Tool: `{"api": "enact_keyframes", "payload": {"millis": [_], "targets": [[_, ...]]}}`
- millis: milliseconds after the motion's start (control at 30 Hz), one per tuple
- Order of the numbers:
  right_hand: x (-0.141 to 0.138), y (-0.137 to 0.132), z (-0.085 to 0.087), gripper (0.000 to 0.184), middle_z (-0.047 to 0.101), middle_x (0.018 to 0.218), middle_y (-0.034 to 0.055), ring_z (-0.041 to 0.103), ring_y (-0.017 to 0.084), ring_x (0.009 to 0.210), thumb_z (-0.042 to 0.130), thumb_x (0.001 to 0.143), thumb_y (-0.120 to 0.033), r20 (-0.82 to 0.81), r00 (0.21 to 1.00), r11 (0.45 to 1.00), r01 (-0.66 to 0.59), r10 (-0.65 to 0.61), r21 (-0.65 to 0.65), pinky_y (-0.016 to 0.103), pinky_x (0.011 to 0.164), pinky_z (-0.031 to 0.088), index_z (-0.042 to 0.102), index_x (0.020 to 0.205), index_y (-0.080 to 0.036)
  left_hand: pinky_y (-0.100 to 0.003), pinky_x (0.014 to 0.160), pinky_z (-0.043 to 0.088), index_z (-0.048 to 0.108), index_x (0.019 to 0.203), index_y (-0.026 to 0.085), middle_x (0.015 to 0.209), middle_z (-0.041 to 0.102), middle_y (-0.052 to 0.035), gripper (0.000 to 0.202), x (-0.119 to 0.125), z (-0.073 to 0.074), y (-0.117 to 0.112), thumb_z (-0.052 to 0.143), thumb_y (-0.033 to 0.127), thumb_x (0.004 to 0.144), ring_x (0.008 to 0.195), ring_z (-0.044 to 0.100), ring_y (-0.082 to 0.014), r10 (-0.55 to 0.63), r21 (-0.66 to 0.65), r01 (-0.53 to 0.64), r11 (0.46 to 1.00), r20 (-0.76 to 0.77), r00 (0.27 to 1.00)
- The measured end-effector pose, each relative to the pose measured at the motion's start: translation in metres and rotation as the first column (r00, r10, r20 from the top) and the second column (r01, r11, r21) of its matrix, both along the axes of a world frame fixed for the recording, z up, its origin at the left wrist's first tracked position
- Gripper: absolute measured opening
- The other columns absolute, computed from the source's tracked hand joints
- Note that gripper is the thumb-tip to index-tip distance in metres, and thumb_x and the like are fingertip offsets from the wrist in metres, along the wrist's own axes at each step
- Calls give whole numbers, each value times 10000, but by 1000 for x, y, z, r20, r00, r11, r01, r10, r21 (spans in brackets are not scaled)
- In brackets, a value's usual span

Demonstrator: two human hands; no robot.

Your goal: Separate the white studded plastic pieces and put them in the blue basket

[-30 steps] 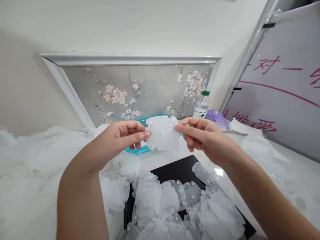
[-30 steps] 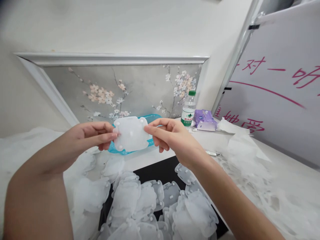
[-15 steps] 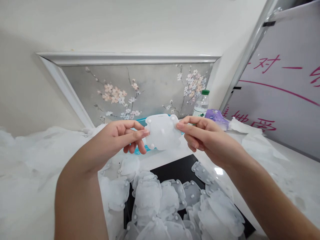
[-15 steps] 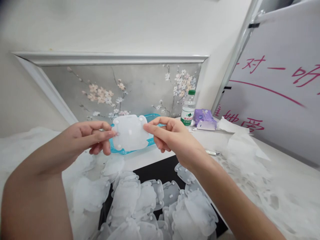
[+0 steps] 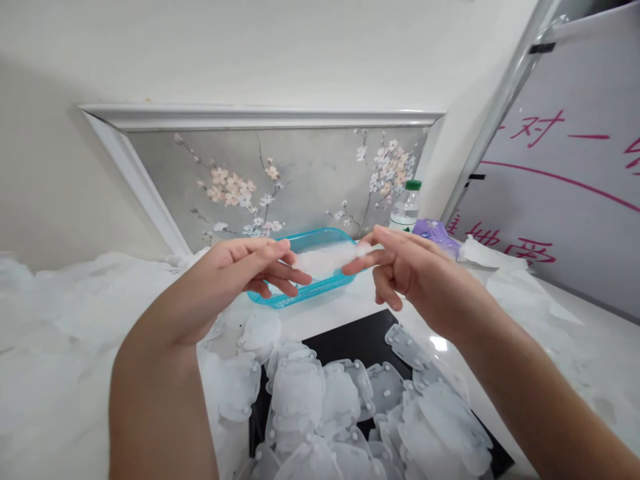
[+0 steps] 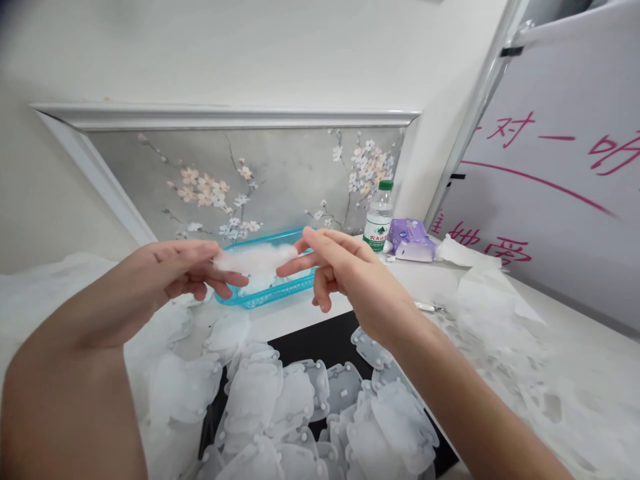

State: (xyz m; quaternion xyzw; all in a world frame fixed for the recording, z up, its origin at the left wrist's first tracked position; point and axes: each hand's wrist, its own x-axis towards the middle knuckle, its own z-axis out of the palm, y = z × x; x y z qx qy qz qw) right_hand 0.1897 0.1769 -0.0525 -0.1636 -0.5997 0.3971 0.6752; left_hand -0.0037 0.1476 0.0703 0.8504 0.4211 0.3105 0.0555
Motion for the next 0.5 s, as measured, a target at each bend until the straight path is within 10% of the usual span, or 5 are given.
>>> {"api": "enact_keyframes", "payload": {"millis": [167, 500], "targets": [[0, 1, 1, 477, 471, 562, -34, 426, -48, 457, 609, 688, -523, 75, 996, 999, 37, -39, 22, 56, 492, 372, 486, 957, -149, -82, 550, 450, 705, 816, 261, 724, 690, 22, 187, 2, 2, -5, 702, 428, 732, 669, 623, -72, 1, 5, -1, 1000, -41, 999], [-1, -4, 1, 528, 587, 816, -23, 428, -70, 461, 627, 685, -480, 62, 997, 999, 51, -51, 10, 54, 492, 393, 442, 1123, -251, -109, 592, 504, 547, 1214, 392, 825, 712, 22, 498, -7, 2, -5, 706, 403, 742, 732, 658, -102, -35, -80, 35, 996, 4, 999]]}}
